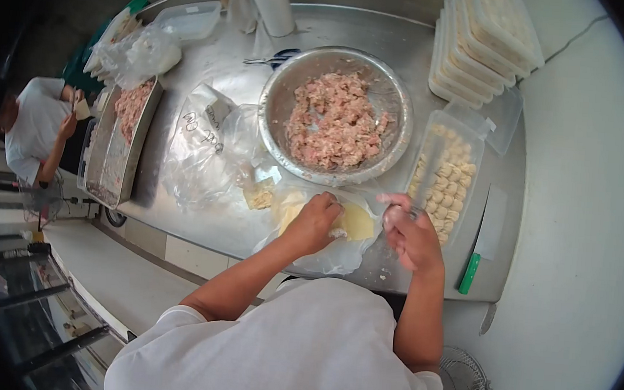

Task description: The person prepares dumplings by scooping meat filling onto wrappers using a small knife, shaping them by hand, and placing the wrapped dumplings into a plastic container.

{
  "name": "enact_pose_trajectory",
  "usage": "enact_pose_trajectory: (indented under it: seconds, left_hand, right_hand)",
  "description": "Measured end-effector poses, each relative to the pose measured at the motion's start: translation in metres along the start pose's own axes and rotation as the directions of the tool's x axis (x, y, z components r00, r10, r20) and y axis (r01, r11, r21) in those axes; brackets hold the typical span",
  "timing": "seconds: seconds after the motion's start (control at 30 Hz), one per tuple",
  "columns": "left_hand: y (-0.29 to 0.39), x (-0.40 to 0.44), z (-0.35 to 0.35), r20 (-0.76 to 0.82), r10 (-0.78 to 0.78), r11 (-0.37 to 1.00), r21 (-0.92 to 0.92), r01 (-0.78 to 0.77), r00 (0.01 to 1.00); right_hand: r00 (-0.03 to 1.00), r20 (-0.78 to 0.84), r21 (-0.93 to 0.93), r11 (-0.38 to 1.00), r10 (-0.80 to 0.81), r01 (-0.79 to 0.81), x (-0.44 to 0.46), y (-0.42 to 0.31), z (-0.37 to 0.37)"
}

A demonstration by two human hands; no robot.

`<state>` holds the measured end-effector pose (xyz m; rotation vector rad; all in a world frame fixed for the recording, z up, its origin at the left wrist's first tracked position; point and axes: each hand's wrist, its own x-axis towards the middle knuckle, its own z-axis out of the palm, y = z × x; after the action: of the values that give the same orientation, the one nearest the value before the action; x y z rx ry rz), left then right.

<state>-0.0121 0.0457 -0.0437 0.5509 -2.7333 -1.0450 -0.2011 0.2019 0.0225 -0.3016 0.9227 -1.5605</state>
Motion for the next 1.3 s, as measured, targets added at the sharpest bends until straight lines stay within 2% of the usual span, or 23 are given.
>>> enact_pose_trajectory:
  seconds: [0.03, 0.07, 0.1, 0.17, 0.2, 0.27, 0.37, 0.4, 0.47, 0.5, 0.57, 0.6, 0.63, 0.7, 0.73, 0.8, 1.0, 1.03, 1.07, 1.13, 1.2, 1.27, 1.3]
  left_hand:
    - [-0.003, -0.003, 0.002, 0.014, 0.006, 1.000, 0.000, -0.006, 1.000]
    - [-0.006, -0.007, 0.004, 0.029, 0.011, 1.000, -0.004, -0.011, 1.000]
    - [-0.005, -0.012, 0.003, 0.008, 0.002, 1.000, -0.013, -0.002, 1.000]
    - [-0.002, -0.018, 0.001, -0.056, 0.082, 0.996, -0.027, -0.083, 0.995]
    - [-0.002, -0.020, 0.002, -0.075, 0.078, 0.996, -0.036, -0.080, 0.994]
    - [-0.006, -0.025, 0.005, -0.058, 0.148, 0.989, -0.018, -0.149, 0.987]
    - [-0.014, -0.026, 0.012, -0.126, 0.130, 0.989, -0.057, -0.138, 0.984]
    - [-0.014, -0.026, 0.007, -0.141, 0.126, 0.989, -0.061, -0.136, 0.982]
    - [-0.012, -0.026, 0.001, -0.164, -0.017, 0.896, -0.440, -0.058, 0.986]
    - [-0.014, -0.028, 0.001, -0.180, -0.026, 0.891, -0.450, -0.059, 0.983]
    - [-0.022, -0.036, -0.003, -0.103, -0.321, 0.547, -0.832, 0.096, 0.941]
    - [-0.023, -0.040, -0.011, -0.056, -0.343, 0.476, -0.871, 0.122, 0.938]
    - [-0.023, -0.040, -0.016, -0.055, -0.342, 0.474, -0.872, 0.122, 0.938]
    - [-0.020, -0.044, -0.020, -0.297, -0.206, 0.749, -0.661, -0.045, 0.932]
    - [-0.017, -0.045, -0.018, -0.294, -0.205, 0.749, -0.661, -0.044, 0.934]
    - [-0.009, -0.041, -0.013, -0.115, -0.058, 0.906, -0.424, 0.004, 0.992]
    - [-0.002, -0.041, -0.004, -0.136, -0.086, 0.914, -0.406, 0.024, 0.987]
    - [-0.002, -0.042, -0.006, -0.135, -0.088, 0.916, -0.400, 0.027, 0.987]
    - [-0.001, -0.044, -0.009, -0.179, -0.119, 0.870, -0.492, 0.016, 0.977]
    - [0.007, -0.047, -0.020, -0.220, -0.163, 0.823, -0.568, 0.009, 0.962]
    - [0.013, -0.049, -0.031, -0.222, -0.330, 0.709, -0.700, 0.086, 0.917]
    - [0.015, -0.049, -0.035, -0.251, -0.303, 0.758, -0.648, 0.073, 0.919]
    - [0.018, -0.050, -0.035, -0.283, -0.269, 0.796, -0.604, 0.047, 0.921]
  right_hand:
    - [0.988, -0.048, -0.506, 0.857, -0.147, 0.103, 0.014, -0.002, 0.014]
    - [0.955, -0.008, -0.873, 0.468, -0.298, 0.139, 0.027, -0.004, 0.027]
    - [0.958, 0.007, -0.880, 0.453, -0.286, 0.141, 0.038, -0.010, 0.037]
    - [0.921, 0.232, -0.973, -0.062, -0.313, 0.224, 0.062, -0.022, 0.055]
    - [0.922, 0.243, -0.970, -0.079, -0.301, 0.230, 0.076, -0.026, 0.066]
    - [0.955, 0.216, -0.872, -0.480, -0.201, 0.096, 0.105, -0.028, 0.088]
    - [0.963, 0.234, -0.794, -0.599, -0.134, 0.110, 0.139, -0.009, 0.095]
    - [0.962, 0.242, -0.784, -0.609, -0.126, 0.117, 0.139, -0.009, 0.098]
    - [0.962, 0.273, -0.752, -0.625, -0.004, 0.210, 0.134, -0.012, 0.099]
    - [0.961, 0.277, -0.740, -0.635, 0.011, 0.220, 0.130, -0.020, 0.101]
    - [0.977, 0.200, -0.753, -0.628, 0.067, 0.197, 0.121, -0.043, 0.105]
    - [0.977, 0.201, -0.749, -0.632, 0.069, 0.198, 0.122, -0.047, 0.103]
    - [0.973, 0.230, -0.749, -0.633, 0.025, 0.193, 0.122, -0.050, 0.101]
    - [0.969, 0.245, -0.760, -0.625, -0.020, 0.179, 0.118, -0.042, 0.097]
    - [0.978, 0.204, -0.762, -0.633, -0.041, 0.132, 0.121, -0.031, 0.096]
    - [0.982, 0.178, -0.756, -0.647, -0.061, 0.096, 0.126, -0.022, 0.093]
    - [0.968, 0.231, -0.876, -0.454, -0.098, 0.163, 0.098, -0.026, 0.077]
    - [0.958, 0.261, -0.910, -0.362, -0.115, 0.205, 0.098, -0.033, 0.069]
    - [0.948, 0.290, -0.932, -0.265, -0.131, 0.248, 0.098, -0.038, 0.063]
    - [0.943, 0.287, -0.933, -0.270, -0.166, 0.236, 0.097, -0.041, 0.058]
    - [0.935, 0.285, -0.937, -0.266, -0.210, 0.226, 0.100, -0.039, 0.057]
    - [0.961, 0.201, -0.857, -0.509, -0.188, 0.079, 0.105, -0.031, 0.059]
    - [0.961, 0.195, -0.865, -0.496, -0.195, 0.075, 0.105, -0.026, 0.058]
